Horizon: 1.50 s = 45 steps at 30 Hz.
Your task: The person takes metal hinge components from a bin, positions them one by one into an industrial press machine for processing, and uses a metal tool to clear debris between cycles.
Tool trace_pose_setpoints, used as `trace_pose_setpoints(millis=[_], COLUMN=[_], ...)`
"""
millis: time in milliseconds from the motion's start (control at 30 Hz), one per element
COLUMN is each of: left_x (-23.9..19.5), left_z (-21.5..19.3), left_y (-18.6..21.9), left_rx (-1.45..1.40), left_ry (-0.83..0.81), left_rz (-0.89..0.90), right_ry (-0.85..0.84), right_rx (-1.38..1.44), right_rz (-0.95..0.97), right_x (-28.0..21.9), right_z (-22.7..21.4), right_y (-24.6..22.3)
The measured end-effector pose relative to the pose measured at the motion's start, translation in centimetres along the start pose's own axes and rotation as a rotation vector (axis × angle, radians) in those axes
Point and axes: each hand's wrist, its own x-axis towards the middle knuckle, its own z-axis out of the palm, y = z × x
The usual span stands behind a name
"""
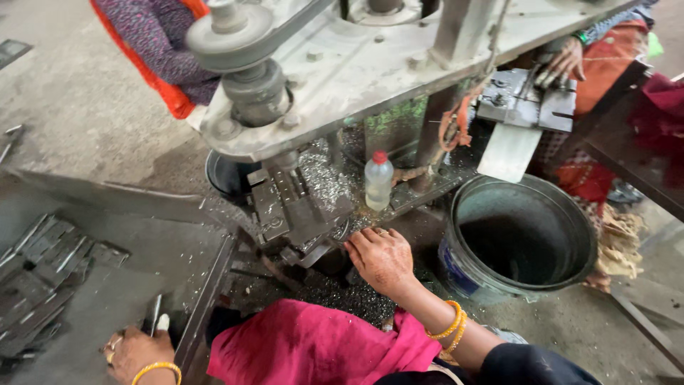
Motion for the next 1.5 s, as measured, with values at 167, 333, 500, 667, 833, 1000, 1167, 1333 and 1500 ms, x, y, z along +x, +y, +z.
trace_pose_setpoints(millis=[167, 333, 500, 667, 833, 1000, 1167, 1333, 1500], left_x=[0.5, 0.4, -0.2, -0.5, -0.6, -1.2, -1.0, -1.8, -1.7], left_z=[0.5, 0.1, -1.1, -3.2, -6.6, -8.6, -5.8, -2.9, -2.7], left_y=[-0.6, -0.4, 0.4, 1.2, 2.8, 3.6, 2.4, -0.4, 1.7], left_rx=[-0.046, 0.009, 0.181, 0.083, -0.006, -0.111, -0.149, -0.208, -0.965], left_ry=[0.113, 0.029, 0.074, -0.021, -0.021, -0.07, -0.015, 0.101, 0.305], left_rz=[0.115, 0.056, 0.034, 0.021, -0.022, -0.121, -0.114, -0.042, 0.016], right_ry=[-0.042, 0.011, 0.01, 0.079, 0.07, 0.081, 0.085, -0.059, -0.458], right_rx=[0.006, 0.04, 0.019, 0.005, -0.004, 0.009, -0.005, -0.006, 0.029], right_rz=[0.011, -0.041, -0.047, -0.059, -0.056, -0.056, -0.031, 0.017, 0.084], right_x=[-0.3, -0.4, -0.5, -0.4, -0.4, -0.5, -0.7, -0.1, 0.8], right_z=[0.2, 0.1, -0.2, -0.2, -0.4, -0.3, -0.2, -1.2, -3.5], right_y=[0.4, 0.5, 0.4, 0.0, 0.0, -0.1, 0.0, -0.5, -0.5])
